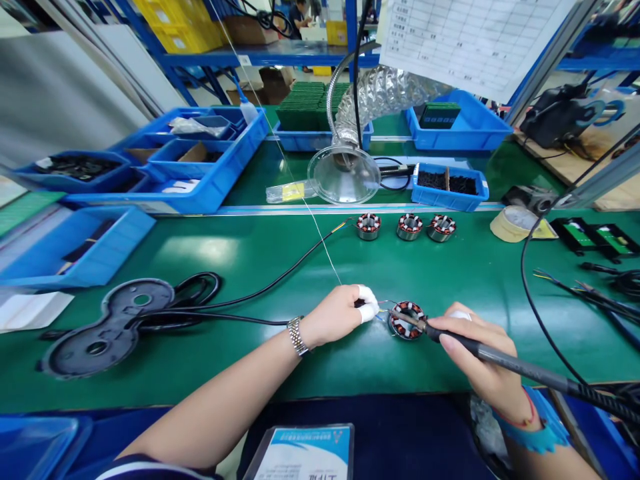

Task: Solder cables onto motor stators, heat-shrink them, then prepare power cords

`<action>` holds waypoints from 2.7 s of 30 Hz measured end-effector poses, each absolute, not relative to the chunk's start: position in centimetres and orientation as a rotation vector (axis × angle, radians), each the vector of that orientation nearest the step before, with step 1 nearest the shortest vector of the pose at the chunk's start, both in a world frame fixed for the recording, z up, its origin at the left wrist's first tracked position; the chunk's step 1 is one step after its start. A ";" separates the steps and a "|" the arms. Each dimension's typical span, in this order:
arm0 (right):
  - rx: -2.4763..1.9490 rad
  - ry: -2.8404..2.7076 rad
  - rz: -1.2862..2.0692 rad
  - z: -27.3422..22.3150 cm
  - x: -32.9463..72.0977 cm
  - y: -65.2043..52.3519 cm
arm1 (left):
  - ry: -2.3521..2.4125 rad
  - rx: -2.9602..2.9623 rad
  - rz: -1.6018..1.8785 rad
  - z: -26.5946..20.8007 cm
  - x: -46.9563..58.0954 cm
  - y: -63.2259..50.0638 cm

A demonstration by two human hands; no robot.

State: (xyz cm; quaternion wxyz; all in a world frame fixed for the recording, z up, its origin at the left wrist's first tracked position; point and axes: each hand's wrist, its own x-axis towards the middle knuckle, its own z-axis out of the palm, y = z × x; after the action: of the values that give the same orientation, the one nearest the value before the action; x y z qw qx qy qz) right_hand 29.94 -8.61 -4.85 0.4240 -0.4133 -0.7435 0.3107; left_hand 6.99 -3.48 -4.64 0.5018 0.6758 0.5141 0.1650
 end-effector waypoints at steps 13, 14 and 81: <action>-1.037 -1.844 0.831 -5.0 29.7 -8.2 | 1.228 1.610 0.406 -4.8 7.1 -3.3; -1.036 -1.841 0.826 -5.0 29.7 -8.2 | 1.226 1.611 0.409 -4.8 7.1 -3.3; -1.155 -1.661 0.790 -8.2 24.0 -8.0 | 1.282 1.722 0.707 -4.7 4.4 -6.4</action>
State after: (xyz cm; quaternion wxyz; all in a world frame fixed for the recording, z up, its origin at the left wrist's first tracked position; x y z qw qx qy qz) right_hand 24.03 -7.98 -8.18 0.4660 -0.4703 -0.6768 0.3220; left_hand 4.43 -6.42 -4.71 0.4266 0.6889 0.5131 0.2831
